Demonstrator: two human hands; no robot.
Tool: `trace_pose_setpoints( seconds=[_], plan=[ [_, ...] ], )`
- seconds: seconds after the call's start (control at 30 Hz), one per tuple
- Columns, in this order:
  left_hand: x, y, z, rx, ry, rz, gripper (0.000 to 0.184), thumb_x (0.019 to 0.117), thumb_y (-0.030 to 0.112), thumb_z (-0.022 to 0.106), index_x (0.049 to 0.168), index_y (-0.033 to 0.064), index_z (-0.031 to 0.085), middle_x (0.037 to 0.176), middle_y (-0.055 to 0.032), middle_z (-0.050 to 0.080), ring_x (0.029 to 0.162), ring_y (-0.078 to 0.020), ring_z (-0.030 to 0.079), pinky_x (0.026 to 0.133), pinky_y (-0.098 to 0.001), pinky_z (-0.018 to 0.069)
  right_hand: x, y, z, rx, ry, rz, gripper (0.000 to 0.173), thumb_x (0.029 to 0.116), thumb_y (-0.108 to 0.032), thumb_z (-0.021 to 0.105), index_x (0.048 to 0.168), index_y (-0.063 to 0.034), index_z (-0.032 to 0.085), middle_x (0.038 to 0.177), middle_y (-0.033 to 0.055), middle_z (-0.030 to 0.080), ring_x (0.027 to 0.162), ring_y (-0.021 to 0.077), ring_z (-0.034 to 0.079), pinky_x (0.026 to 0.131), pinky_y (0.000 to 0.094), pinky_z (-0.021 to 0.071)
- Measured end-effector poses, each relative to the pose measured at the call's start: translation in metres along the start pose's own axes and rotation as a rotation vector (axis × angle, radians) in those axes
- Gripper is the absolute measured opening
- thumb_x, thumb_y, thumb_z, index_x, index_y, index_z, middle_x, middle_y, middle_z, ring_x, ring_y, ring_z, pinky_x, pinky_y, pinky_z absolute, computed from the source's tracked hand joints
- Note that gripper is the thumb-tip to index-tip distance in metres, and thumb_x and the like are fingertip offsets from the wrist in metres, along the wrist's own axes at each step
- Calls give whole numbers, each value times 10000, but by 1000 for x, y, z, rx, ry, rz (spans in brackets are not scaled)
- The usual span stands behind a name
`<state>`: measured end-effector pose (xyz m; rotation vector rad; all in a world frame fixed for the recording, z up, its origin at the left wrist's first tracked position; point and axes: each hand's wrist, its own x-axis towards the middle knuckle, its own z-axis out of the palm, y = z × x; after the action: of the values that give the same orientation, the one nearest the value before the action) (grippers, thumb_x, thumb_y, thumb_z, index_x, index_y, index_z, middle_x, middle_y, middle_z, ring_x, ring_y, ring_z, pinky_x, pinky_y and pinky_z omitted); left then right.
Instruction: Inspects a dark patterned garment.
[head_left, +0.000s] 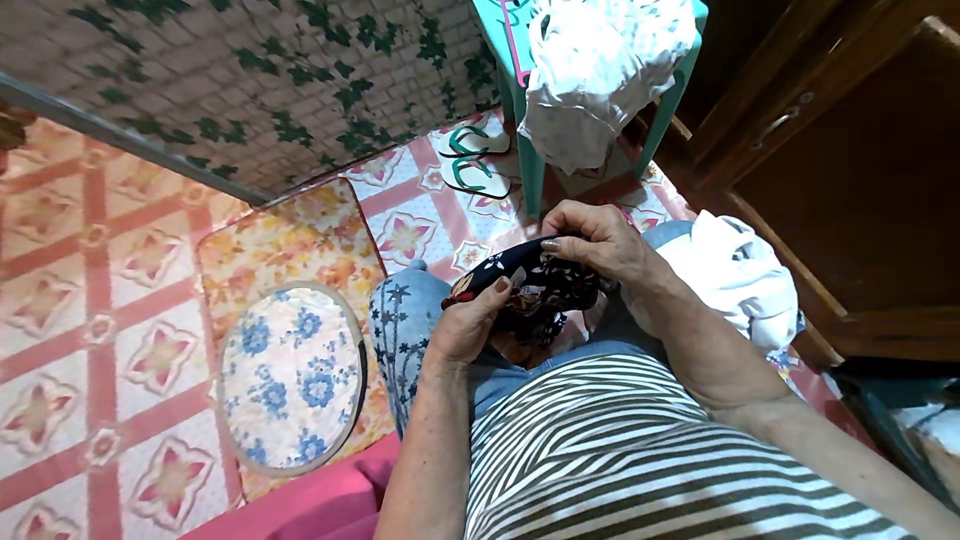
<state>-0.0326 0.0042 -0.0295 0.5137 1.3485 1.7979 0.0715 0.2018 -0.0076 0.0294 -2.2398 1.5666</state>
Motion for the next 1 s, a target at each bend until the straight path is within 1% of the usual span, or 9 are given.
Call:
trace_pose_setpoints(
  seconds=[0.03, 0.1, 0.2, 0.37, 0.47, 0.6, 0.77, 0.93, 1.0],
  plan=[
    [-1, 0, -1, 61, -16, -30, 252, 808, 309, 815, 1010, 193, 719, 926, 90, 751, 893, -10, 697, 867, -224, 575, 0, 0, 0, 12, 10, 5, 78, 974, -71, 590, 959, -24, 651, 730, -15, 609, 590, -25, 528, 526, 127, 431],
    [-2, 1, 1, 177, -18, -89, 211, 811, 232, 766, 990, 153, 689, 877, 106, 736, 861, 11, 688, 843, -205, 573, 0, -2, 0, 23, 20, 18, 76, 974, -71, 582, 955, -33, 645, 726, -26, 609, 585, -33, 530, 514, 123, 426],
    [-2, 1, 2, 255, -51, -109, 208, 808, 193, 745, 1000, 148, 678, 878, 122, 727, 863, 28, 679, 839, -189, 569, 2, -2, 0, 26, 5, 0, 77, 969, -63, 579, 947, -18, 637, 745, -57, 606, 635, -70, 536, 577, 104, 438],
    [0, -2, -5, 226, -80, -71, 269, 798, 356, 812, 989, 197, 709, 897, 128, 737, 878, 25, 682, 854, -194, 568, 2, 1, 0, 25, 13, -35, 77, 959, -64, 595, 920, -14, 639, 720, -56, 595, 621, -72, 521, 576, 102, 429],
    [1, -1, -5, 227, -74, -76, 236, 826, 341, 786, 993, 200, 700, 896, 132, 735, 877, 27, 682, 853, -195, 568, 2, 0, 0, 26, 14, -24, 78, 964, -58, 587, 932, -10, 639, 738, -54, 603, 628, -74, 524, 570, 98, 426],
    [4, -3, -6, 224, -94, -75, 283, 813, 375, 804, 1009, 196, 706, 905, 125, 736, 883, 17, 683, 857, -200, 567, 2, 0, 1, 36, 44, -29, 81, 965, -57, 584, 936, -8, 641, 743, -58, 606, 639, -74, 533, 584, 99, 438],
    [4, 1, -4, 321, -85, -100, 142, 875, 173, 678, 1017, 167, 678, 888, 137, 722, 870, 40, 671, 843, -181, 563, 3, -2, 1, 40, 67, -46, 78, 966, -44, 587, 931, 2, 638, 755, -49, 605, 650, -69, 539, 598, 97, 449],
    [4, 1, -5, 327, -99, -83, 155, 874, 178, 686, 1028, 172, 679, 901, 145, 723, 890, 46, 670, 857, -179, 559, 2, -3, 2, 51, 76, -38, 69, 958, -40, 585, 940, -1, 639, 751, -56, 605, 647, -77, 533, 595, 92, 437],
    [3, 1, -6, 302, -113, -76, 161, 871, 225, 713, 1024, 181, 692, 905, 142, 729, 890, 41, 673, 858, -179, 559, 3, -2, 1, 54, 77, -41, 70, 956, -38, 584, 939, 2, 638, 747, -56, 603, 650, -76, 533, 599, 94, 439]
  ],
)
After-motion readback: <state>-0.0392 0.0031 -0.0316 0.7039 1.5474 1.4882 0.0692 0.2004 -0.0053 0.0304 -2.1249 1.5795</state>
